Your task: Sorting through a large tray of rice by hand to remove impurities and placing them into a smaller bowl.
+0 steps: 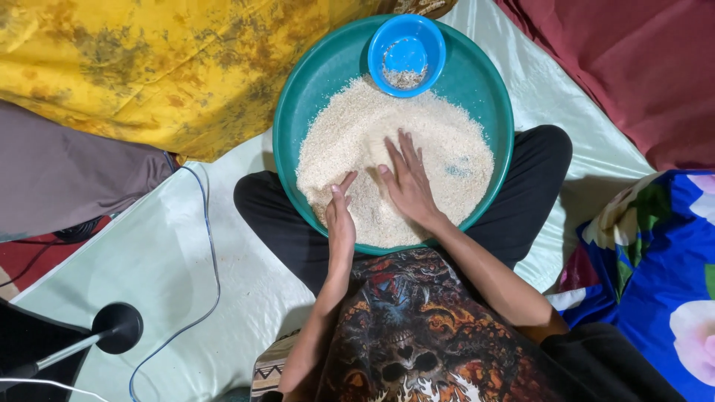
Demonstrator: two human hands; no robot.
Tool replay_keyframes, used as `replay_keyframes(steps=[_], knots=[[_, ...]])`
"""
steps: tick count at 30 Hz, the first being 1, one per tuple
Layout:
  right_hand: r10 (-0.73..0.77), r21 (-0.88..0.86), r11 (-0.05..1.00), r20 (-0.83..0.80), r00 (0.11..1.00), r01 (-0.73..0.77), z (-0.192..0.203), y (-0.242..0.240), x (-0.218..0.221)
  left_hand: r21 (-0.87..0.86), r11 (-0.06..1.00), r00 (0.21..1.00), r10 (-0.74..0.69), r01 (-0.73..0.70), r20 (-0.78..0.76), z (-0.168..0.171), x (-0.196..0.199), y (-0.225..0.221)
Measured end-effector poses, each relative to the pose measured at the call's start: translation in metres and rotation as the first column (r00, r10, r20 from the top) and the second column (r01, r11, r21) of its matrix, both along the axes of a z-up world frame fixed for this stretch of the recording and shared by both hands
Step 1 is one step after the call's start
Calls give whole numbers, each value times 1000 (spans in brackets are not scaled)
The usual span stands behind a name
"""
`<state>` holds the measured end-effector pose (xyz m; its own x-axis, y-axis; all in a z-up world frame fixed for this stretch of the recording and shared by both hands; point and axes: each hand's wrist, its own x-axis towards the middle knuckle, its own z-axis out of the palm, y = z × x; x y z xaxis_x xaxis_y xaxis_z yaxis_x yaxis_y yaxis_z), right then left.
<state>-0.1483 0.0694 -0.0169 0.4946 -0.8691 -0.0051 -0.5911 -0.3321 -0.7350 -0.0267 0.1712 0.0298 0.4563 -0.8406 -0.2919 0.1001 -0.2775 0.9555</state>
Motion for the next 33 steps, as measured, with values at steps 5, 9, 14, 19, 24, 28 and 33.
replay_keyframes(steps=[5, 9, 14, 19, 24, 28, 33], knots=[[74, -41, 997, 28, 997, -72, 4, 5, -34, -20, 999, 993, -23, 26, 119, 2, -3, -1], [-221, 87, 973, 95, 971, 213, -5, 3, -75, -11, 1000, 980, -19, 22, 200, 6, -1, 2], [-312, 138, 936, -105, 944, 324, 15, -4, -82, 5, 1000, 985, -13, 13, 173, -13, -1, -1], [-254, 287, 924, -32, 967, 252, 13, -6, -51, 5, 999, 982, 34, -36, 184, -9, -5, -7], [-309, 153, 945, 122, 943, 290, 13, -14, -48, 28, 999, 974, 36, -43, 224, -18, 4, -11], [-346, -28, 935, 130, 929, 352, -2, -25, -52, 57, 990, 949, 108, -130, 298, -33, 13, -21], [-258, -113, 958, 75, 963, 265, 14, -57, -38, -48, 993, 931, 115, -105, 345, -26, 25, -48]])
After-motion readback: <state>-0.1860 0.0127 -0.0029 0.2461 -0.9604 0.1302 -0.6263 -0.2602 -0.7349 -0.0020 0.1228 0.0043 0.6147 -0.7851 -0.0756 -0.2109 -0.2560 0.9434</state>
